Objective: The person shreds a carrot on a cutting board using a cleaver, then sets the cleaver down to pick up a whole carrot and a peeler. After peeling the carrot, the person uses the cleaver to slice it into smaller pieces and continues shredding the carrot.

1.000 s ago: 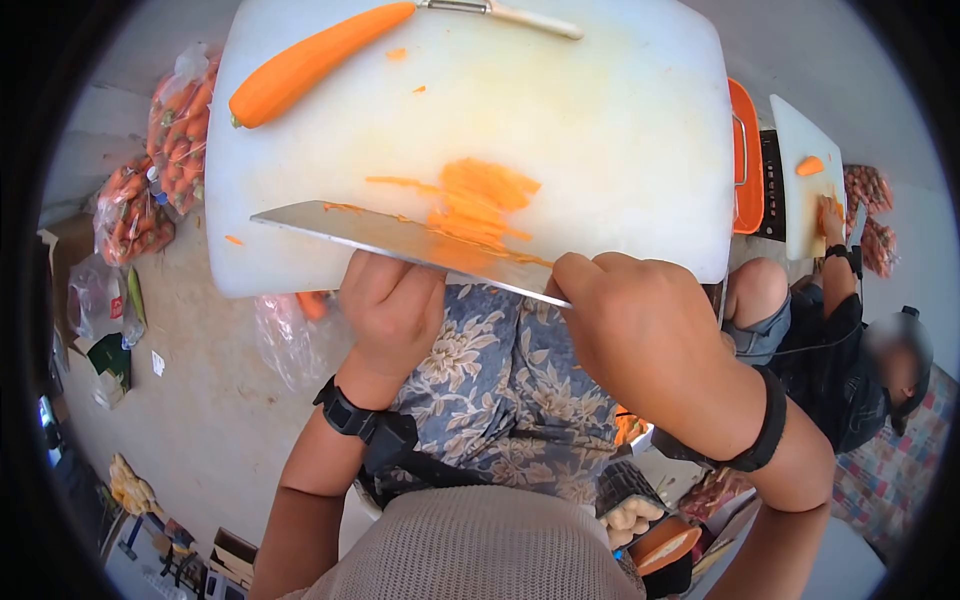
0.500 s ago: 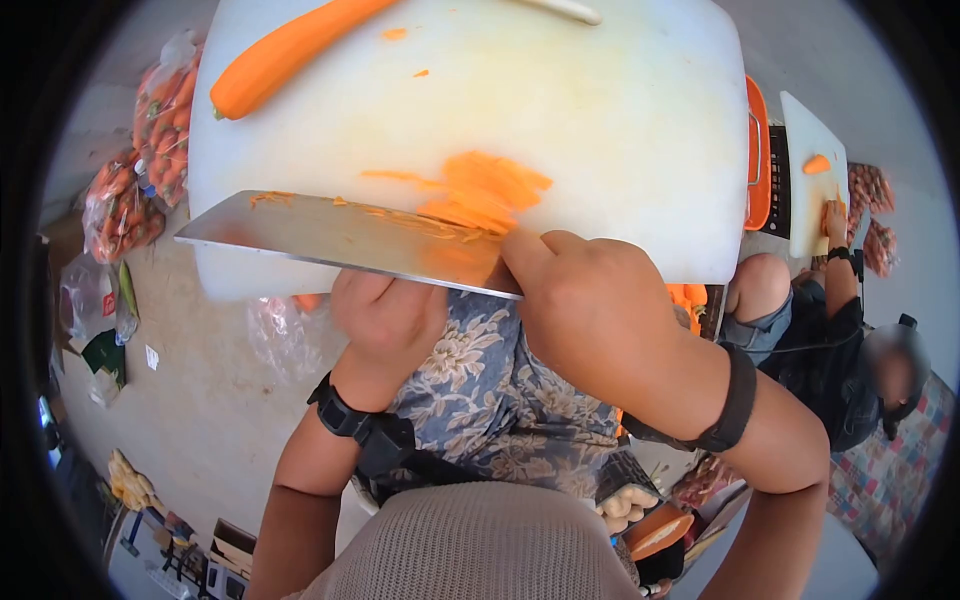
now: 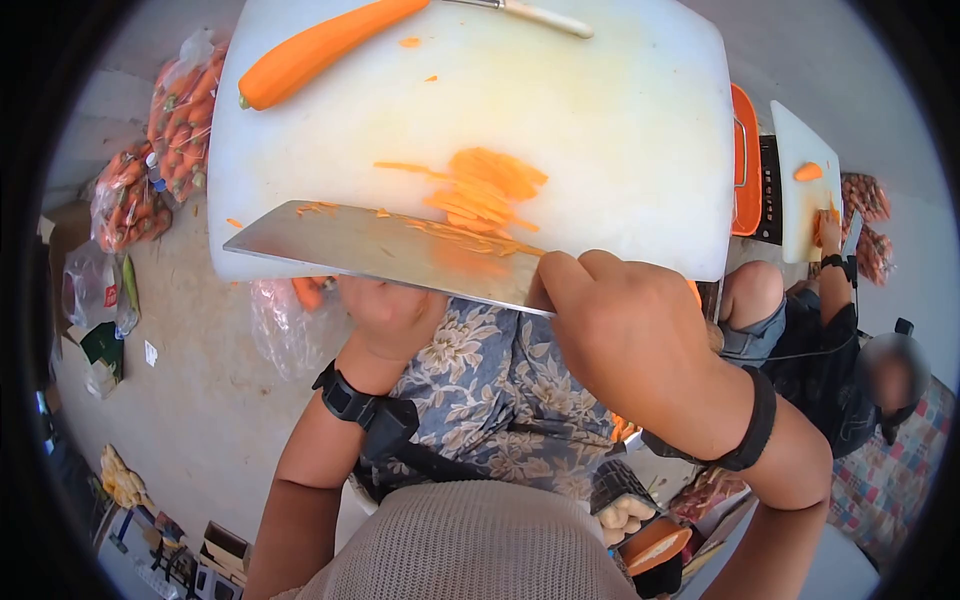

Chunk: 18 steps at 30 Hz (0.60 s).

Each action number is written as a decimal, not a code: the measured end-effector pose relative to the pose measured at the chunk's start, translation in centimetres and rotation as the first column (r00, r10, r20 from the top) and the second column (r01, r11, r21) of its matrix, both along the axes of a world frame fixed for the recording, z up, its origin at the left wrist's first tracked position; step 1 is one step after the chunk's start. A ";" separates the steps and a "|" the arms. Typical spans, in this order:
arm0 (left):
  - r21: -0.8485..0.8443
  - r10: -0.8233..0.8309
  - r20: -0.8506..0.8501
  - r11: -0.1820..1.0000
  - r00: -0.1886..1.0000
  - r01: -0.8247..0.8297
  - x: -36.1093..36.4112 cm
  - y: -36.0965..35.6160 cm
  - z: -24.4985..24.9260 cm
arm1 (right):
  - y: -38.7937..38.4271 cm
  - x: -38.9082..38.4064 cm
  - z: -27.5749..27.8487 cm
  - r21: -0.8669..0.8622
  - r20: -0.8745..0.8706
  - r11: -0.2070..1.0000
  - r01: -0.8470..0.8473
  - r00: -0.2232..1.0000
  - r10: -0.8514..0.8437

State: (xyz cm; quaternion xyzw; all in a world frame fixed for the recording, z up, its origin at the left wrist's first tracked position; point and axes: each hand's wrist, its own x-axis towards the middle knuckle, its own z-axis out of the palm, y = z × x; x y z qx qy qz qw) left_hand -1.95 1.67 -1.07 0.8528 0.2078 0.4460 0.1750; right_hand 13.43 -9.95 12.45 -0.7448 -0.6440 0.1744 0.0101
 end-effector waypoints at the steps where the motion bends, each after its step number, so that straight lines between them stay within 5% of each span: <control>1: 0.010 -0.009 0.002 1.000 1.000 0.009 0.0 0.1 0.0 | -0.1 0.2 -0.1 -0.006 0.008 1.000 0.001 1.000 -0.001; 18: -0.052 -0.047 -0.017 0.998 0.999 0.046 -0.1 0.2 -0.1 | 2.0 0.3 -2.5 -0.039 -0.075 0.999 0.023 0.997 -0.026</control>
